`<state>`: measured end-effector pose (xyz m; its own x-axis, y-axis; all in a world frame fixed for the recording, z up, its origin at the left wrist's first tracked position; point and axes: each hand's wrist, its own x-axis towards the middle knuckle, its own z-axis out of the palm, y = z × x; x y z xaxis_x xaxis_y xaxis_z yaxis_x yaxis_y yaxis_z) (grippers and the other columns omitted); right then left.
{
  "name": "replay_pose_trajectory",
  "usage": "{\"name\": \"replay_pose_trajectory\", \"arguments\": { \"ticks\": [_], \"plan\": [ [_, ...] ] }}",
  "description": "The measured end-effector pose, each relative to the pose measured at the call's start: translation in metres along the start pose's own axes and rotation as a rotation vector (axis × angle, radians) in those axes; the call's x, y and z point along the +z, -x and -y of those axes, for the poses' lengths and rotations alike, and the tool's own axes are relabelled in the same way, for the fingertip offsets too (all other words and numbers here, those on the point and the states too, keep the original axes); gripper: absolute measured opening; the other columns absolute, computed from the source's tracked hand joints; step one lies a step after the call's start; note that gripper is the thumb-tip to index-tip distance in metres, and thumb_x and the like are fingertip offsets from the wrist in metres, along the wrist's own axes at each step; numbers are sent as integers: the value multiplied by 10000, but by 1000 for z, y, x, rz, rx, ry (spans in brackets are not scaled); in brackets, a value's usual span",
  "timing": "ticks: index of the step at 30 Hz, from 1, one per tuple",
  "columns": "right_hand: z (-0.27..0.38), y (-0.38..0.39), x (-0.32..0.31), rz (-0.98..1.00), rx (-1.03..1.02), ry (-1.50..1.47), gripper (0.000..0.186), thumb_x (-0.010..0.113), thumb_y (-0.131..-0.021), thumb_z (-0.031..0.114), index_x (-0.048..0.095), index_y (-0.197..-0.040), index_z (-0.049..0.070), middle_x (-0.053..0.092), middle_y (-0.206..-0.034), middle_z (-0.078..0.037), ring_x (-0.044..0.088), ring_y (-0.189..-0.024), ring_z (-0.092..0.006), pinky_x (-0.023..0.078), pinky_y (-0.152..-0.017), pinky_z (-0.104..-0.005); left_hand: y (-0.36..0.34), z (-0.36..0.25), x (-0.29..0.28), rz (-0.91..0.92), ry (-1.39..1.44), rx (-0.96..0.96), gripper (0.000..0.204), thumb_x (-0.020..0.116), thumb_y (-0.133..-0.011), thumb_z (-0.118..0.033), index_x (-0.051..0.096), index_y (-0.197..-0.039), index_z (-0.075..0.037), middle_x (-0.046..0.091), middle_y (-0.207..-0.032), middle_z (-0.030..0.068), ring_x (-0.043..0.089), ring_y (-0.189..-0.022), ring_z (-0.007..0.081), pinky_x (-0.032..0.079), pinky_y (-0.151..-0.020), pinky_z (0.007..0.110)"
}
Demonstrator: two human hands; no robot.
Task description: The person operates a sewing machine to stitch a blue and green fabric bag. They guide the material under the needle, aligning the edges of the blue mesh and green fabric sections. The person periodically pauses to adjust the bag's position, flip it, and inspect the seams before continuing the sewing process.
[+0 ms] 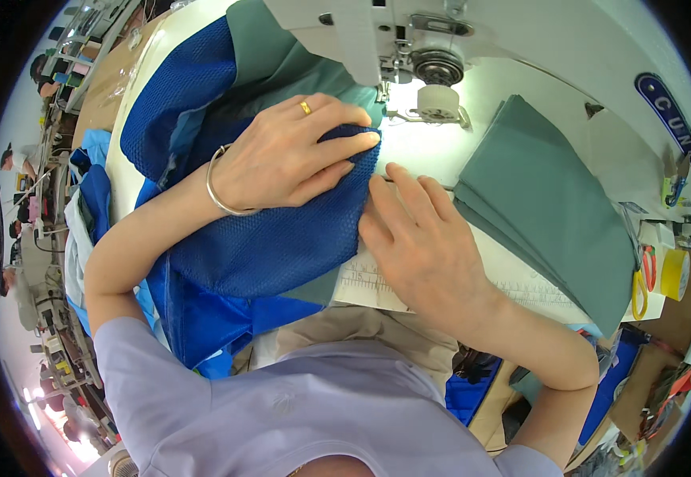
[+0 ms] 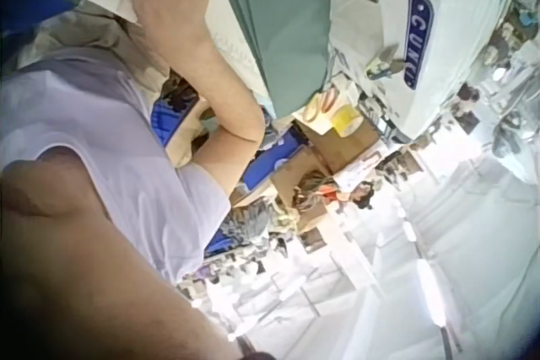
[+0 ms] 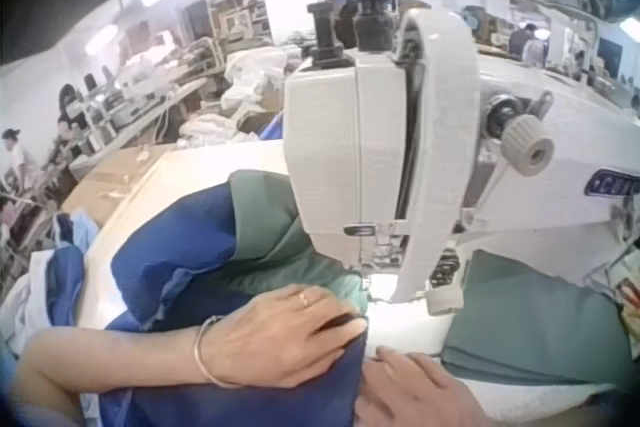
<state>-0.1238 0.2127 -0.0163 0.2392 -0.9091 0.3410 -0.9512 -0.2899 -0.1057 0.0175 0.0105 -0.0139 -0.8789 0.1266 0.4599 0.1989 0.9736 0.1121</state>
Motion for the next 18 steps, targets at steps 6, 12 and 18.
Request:
{"name": "replay_pose_trajectory", "arguments": {
  "ticks": [6,12,18],
  "plan": [
    [-7,-3,2,-33,-28,9,198,670,-777,77,653,-954,-11,591,-1183,-180,542,-1227,-360,487,-1001,-476,0,3,5,-14,-3,-12,349,747,-764,-100,699,-1105,-40,658,-1116,76,653,-964,264,570,-785,379],
    [-21,-8,3,-49,-29,18,197,678,-759,68,651,-938,-9,595,-1190,-189,559,-1210,-366,495,-984,-487,-6,14,9,-46,-21,-17,309,730,-767,-82,701,-1072,-45,699,-1043,64,675,-938,254,576,-783,371],
    [-29,-12,8,-80,4,-9,224,680,-761,56,659,-971,-19,595,-1211,-183,560,-1212,-366,492,-978,-481,-10,30,11,-84,-4,-11,265,705,-776,-59,702,-1041,-59,735,-1046,79,696,-945,263,586,-805,371]
  ]
}}
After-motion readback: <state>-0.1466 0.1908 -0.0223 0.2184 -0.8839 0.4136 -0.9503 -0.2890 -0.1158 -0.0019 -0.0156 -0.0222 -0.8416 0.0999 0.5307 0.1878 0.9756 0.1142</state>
